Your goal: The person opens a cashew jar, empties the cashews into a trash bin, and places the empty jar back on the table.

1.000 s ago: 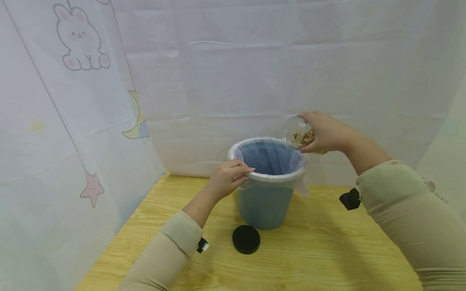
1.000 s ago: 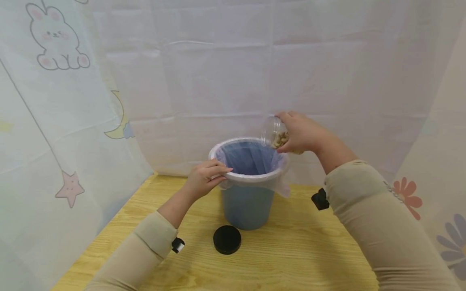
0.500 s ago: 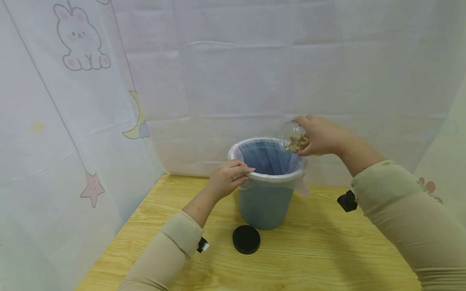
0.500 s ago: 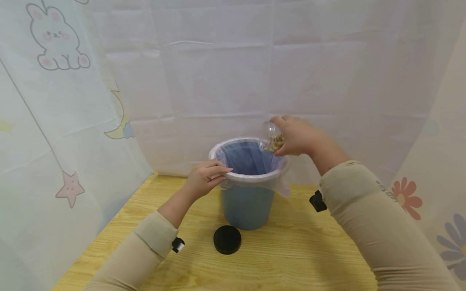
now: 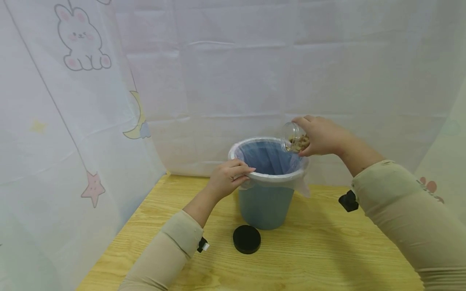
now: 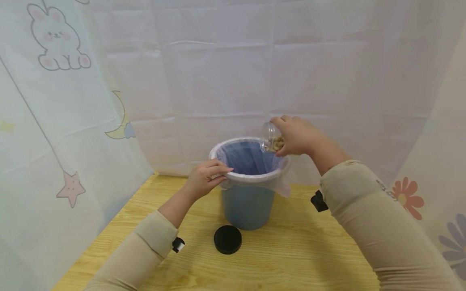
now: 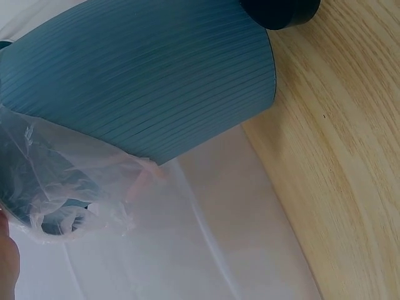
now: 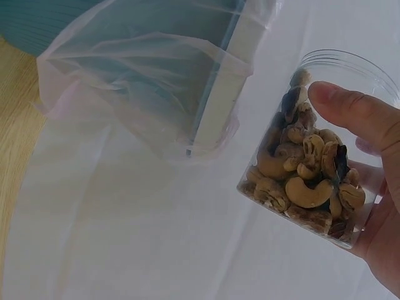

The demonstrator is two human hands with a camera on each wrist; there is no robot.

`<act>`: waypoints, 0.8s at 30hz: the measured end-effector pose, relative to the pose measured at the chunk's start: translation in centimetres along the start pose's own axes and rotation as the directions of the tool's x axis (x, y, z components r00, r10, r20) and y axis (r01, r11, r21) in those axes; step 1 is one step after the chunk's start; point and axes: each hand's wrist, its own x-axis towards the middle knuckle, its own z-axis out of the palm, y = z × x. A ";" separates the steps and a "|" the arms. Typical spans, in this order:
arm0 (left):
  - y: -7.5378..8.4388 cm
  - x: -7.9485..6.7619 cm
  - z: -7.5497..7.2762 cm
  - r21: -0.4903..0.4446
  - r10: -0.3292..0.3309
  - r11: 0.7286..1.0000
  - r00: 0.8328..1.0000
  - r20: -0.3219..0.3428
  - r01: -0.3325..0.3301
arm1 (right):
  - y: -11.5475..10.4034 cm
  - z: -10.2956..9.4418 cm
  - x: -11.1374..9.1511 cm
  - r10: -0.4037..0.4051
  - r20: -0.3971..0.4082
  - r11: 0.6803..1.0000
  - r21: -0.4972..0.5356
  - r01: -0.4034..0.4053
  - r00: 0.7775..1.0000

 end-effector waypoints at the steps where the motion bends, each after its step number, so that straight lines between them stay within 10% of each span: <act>1: 0.0 0.0 0.0 -0.002 0.001 1.000 1.000 -0.002 -0.001 | 0.0 0.0 0.0 -0.003 0.001 1.000 -0.007 0.003 1.000; 24: 0.1 -0.1 0.2 -0.017 0.002 1.000 1.000 -0.030 -0.003 | -0.1 0.6 0.1 -0.043 0.003 0.990 -0.133 0.043 0.999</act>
